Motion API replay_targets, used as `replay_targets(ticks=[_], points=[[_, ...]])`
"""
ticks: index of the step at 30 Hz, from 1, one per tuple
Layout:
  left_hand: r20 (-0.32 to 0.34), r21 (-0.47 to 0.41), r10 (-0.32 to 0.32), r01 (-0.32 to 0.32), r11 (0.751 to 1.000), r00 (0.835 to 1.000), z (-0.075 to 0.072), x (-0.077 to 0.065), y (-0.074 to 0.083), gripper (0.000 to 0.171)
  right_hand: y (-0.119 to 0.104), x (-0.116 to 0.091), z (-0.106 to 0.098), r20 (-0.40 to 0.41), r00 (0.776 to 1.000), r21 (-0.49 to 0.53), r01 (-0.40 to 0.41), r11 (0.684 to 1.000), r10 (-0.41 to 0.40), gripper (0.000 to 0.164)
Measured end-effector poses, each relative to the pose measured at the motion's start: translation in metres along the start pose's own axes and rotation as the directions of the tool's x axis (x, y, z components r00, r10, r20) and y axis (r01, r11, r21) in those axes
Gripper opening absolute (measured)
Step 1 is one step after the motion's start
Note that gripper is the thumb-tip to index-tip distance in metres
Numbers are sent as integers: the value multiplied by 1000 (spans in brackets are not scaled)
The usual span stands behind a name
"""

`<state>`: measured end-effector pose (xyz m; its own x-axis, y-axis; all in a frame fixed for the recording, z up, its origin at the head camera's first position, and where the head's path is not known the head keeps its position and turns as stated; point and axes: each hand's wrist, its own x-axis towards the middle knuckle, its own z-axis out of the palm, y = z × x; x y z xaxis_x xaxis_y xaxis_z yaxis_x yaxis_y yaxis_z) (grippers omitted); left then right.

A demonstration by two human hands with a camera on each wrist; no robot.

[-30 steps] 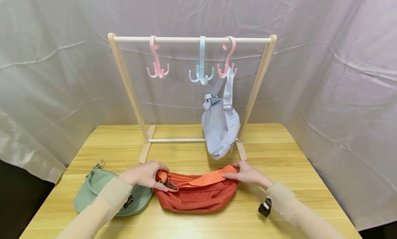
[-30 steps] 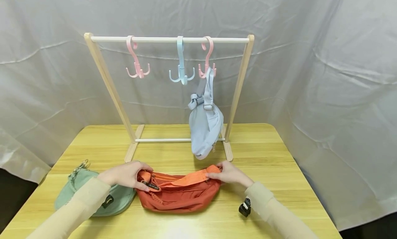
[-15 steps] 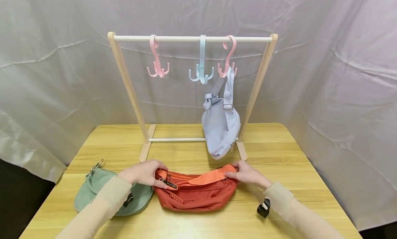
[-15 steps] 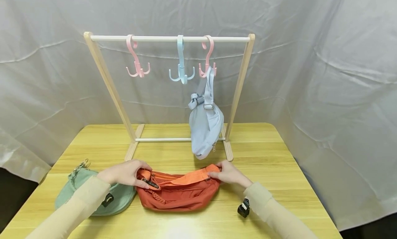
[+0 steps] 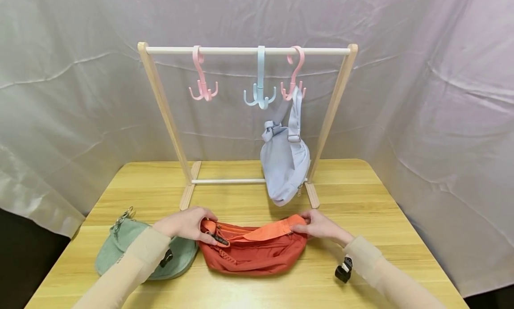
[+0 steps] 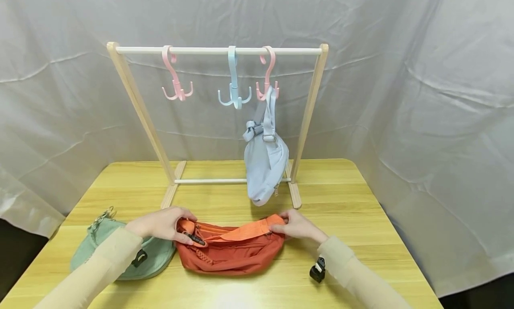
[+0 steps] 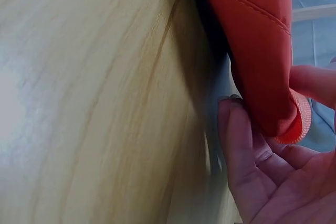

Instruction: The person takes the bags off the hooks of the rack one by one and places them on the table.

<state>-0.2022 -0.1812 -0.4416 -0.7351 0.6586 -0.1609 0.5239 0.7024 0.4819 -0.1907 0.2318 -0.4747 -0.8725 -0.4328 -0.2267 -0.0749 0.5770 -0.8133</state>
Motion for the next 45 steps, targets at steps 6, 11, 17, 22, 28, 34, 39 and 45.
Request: replay_targets(ticks=[6,11,17,22,28,34,39,45], points=[[-14,-12,7,-7,1000,1000,-3,1,1,66,4,-4,-3,21,999,137,-34,990,31,56],[-29,-13,17,-17,1000,999,-8,3,3,59,7,-6,-7,-20,997,146,-64,987,68,62],[-75,11,48,-47,999,996,-12,8,4,43,7,-9,-14,-47,998,147,-27,989,35,47],[-105,33,77,-74,997,991,-16,14,7,32,5,-12,-21,-80,997,143,1,990,11,43],[-158,53,111,-104,993,981,-27,24,18,23,-2,-15,-29,-142,990,173,43,984,-18,42],[-221,93,170,-152,984,960,-36,40,28,18,-9,-18,-37,-235,972,204,63,977,-13,41],[-251,94,174,-155,983,952,-39,50,33,16,-17,-22,-41,-316,949,197,84,977,-18,36],[-291,71,166,-151,986,942,-43,60,41,17,-28,-23,-49,-406,911,177,154,972,-71,34]])
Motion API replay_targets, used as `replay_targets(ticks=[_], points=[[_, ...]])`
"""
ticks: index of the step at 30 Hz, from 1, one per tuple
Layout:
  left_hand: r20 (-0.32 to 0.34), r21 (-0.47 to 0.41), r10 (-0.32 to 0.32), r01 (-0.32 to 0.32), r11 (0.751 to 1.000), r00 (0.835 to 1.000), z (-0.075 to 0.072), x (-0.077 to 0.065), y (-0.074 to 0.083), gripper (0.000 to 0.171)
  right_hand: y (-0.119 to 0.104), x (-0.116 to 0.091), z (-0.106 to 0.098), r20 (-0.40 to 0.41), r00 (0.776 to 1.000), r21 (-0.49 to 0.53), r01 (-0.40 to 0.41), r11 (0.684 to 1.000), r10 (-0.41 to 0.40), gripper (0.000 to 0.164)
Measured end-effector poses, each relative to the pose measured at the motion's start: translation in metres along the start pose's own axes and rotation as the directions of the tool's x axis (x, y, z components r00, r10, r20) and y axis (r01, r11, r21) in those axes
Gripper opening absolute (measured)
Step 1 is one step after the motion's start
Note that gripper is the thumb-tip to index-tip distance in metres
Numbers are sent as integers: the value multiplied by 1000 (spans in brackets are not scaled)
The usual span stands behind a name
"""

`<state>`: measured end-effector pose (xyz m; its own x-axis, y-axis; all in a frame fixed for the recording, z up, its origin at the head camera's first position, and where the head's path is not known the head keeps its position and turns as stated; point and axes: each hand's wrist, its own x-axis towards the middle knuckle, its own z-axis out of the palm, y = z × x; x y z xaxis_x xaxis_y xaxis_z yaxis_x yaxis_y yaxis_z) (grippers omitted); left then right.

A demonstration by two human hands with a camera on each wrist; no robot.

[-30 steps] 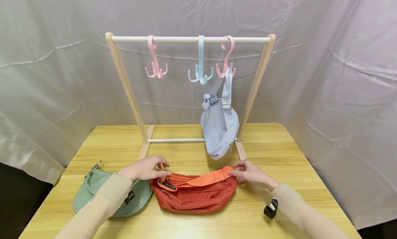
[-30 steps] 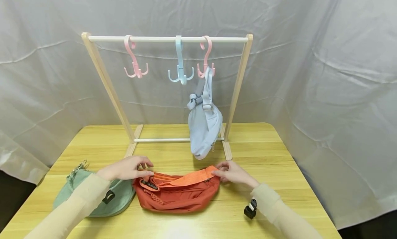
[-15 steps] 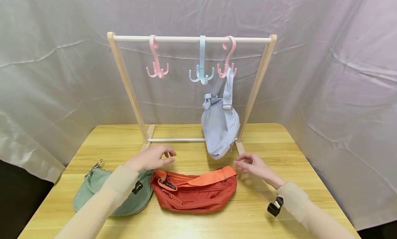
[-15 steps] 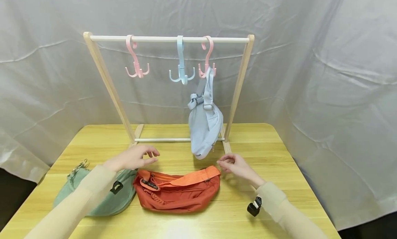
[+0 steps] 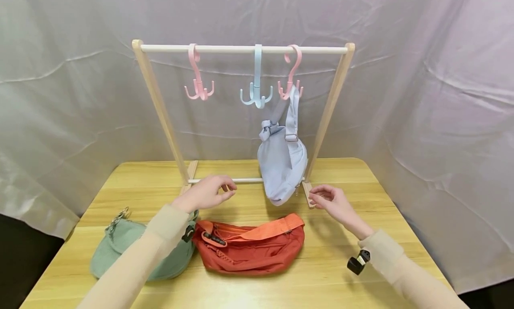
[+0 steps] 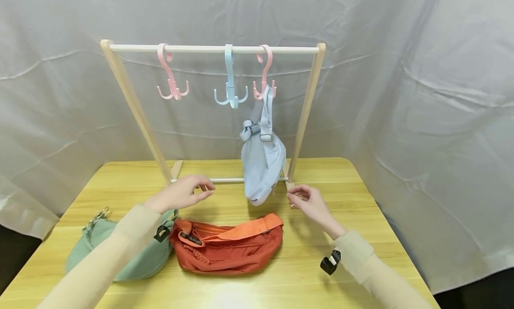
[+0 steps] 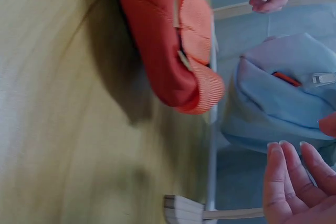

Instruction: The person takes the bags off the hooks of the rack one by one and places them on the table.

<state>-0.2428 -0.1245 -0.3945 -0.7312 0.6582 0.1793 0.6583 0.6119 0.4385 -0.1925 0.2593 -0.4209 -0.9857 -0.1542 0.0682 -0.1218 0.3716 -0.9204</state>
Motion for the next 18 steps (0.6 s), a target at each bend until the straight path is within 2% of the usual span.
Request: replay_targets(ticks=[8,18], points=[[-89,-22,-27,25,999,996,-7,21,17,18,-15,1,-1,-162,984,54,85,995,-75,30],[-225,-39,-39,31,999,974,-15,42,32,20,-37,6,-1,-314,927,88,242,966,-204,22]])
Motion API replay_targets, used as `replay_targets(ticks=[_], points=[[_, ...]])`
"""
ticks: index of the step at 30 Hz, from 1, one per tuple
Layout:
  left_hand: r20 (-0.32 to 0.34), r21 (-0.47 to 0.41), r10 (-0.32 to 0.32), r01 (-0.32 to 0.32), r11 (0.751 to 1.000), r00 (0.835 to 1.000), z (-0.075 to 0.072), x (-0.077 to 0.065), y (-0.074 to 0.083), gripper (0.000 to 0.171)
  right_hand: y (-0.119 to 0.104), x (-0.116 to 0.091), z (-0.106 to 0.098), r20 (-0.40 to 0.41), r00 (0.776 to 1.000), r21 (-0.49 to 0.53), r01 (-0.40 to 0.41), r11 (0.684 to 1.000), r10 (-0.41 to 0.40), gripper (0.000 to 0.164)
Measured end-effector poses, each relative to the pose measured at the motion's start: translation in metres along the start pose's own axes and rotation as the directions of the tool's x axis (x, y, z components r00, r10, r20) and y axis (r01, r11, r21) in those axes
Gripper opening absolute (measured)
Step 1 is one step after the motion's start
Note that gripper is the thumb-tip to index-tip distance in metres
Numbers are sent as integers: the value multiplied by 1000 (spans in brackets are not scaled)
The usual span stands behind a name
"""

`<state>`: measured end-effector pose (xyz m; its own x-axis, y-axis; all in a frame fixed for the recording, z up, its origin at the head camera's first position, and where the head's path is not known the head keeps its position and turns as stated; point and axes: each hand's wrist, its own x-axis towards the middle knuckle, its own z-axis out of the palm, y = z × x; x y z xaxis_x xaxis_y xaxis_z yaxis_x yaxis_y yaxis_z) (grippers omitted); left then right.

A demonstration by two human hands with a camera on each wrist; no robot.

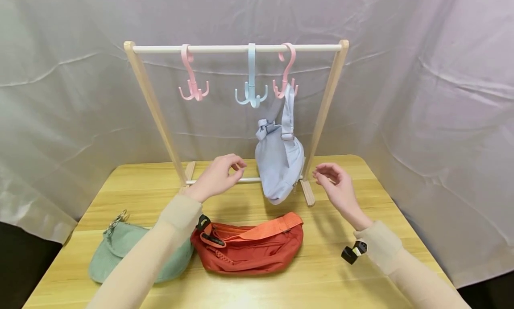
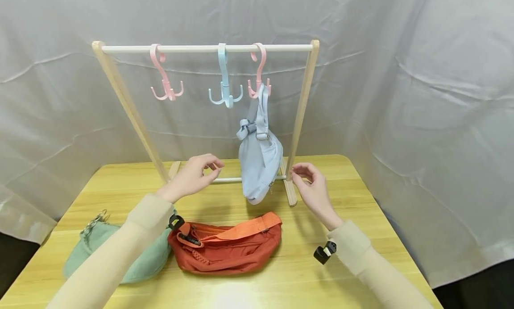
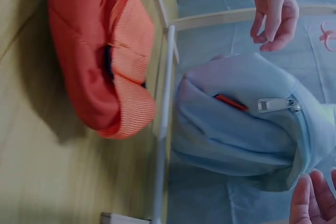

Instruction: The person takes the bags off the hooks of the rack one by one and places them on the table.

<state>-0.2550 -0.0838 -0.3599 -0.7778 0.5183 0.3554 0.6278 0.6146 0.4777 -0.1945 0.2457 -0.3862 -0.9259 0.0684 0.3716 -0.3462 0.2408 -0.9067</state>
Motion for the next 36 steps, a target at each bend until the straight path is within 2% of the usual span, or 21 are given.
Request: replay_targets(ticks=[6,12,14,20,23,28,36], points=[[-50,-30,-13,11,999,999,0,11,9,22,-11,5,5,-45,998,55,46,997,-43,22],[-78,-37,-11,8,999,997,-2,24,20,24,-18,9,15,-59,995,31,81,996,-79,23],[-93,-9,-4,3,1000,996,-3,27,24,24,-22,11,18,-56,994,15,99,995,-98,23],[-141,144,51,-30,989,989,-3,34,36,30,-32,19,27,-50,982,14,181,983,-180,28],[-166,170,56,-27,985,985,-1,38,39,34,-37,23,32,-46,974,13,223,975,-222,34],[-224,186,62,-20,982,973,2,43,42,39,-47,28,39,-39,960,-50,275,960,-277,43],[-323,230,99,-23,973,941,4,51,51,46,-62,41,51,-16,935,-168,346,923,-354,55]])
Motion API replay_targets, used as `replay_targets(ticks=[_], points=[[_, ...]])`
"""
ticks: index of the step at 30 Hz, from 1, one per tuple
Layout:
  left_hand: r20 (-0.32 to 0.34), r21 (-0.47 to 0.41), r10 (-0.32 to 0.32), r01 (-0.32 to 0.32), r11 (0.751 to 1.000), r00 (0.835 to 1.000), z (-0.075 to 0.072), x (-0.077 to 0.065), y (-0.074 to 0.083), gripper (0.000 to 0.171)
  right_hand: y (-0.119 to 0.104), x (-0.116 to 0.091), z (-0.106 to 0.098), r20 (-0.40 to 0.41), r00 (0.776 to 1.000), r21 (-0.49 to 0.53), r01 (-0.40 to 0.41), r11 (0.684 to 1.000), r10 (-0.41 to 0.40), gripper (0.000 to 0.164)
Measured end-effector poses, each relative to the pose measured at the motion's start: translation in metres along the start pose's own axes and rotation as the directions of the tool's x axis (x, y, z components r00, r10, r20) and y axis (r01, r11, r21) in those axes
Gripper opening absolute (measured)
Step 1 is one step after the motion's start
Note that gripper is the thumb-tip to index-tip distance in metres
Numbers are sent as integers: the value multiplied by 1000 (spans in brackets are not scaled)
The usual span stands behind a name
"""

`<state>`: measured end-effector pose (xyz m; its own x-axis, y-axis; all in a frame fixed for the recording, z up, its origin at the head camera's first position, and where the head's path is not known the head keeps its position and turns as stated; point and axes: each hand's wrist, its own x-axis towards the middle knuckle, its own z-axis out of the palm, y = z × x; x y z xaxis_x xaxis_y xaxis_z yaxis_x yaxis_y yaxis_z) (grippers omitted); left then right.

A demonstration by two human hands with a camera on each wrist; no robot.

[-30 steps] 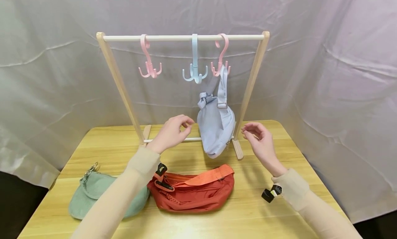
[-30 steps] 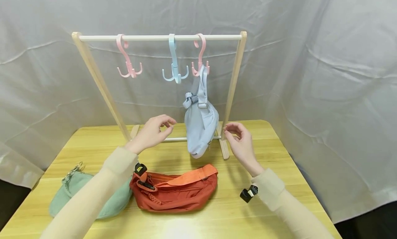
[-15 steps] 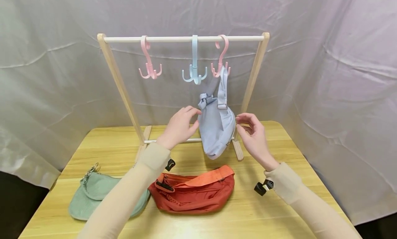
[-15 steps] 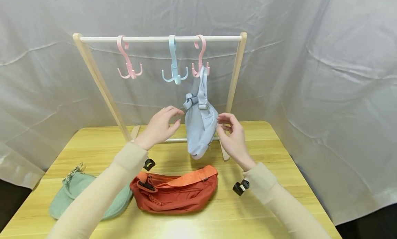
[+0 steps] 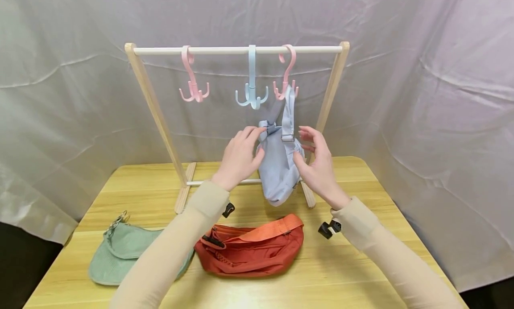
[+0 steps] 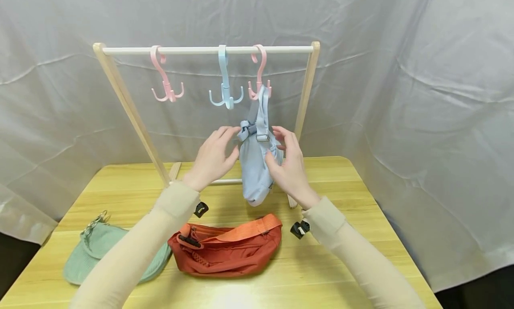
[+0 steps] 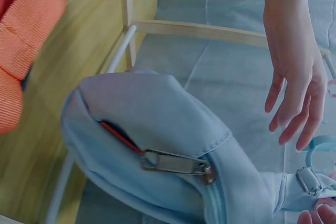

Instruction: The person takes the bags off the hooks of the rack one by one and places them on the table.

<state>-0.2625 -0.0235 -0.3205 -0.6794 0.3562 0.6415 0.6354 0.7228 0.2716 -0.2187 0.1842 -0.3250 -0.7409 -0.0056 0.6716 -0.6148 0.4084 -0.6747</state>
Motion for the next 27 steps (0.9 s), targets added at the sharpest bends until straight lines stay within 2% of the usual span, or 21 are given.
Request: replay_targets(ticks=[7,12,15,21,27], points=[[-52,-5,-18,18,1000,999,0,6,6,51,-43,14,7,23,1000,12,-11,1000,11,59],[-55,-10,-24,24,1000,998,0,9,11,53,-23,25,14,24,1000,36,1,999,-2,64],[-51,-48,-34,31,998,998,0,12,14,54,-14,31,16,19,1000,24,-10,1000,10,68],[-41,-169,-93,85,982,995,2,15,15,54,-14,42,19,42,998,8,-51,999,51,70],[-15,-221,-122,116,969,992,4,17,17,55,-18,49,21,64,994,45,-89,995,86,72]])
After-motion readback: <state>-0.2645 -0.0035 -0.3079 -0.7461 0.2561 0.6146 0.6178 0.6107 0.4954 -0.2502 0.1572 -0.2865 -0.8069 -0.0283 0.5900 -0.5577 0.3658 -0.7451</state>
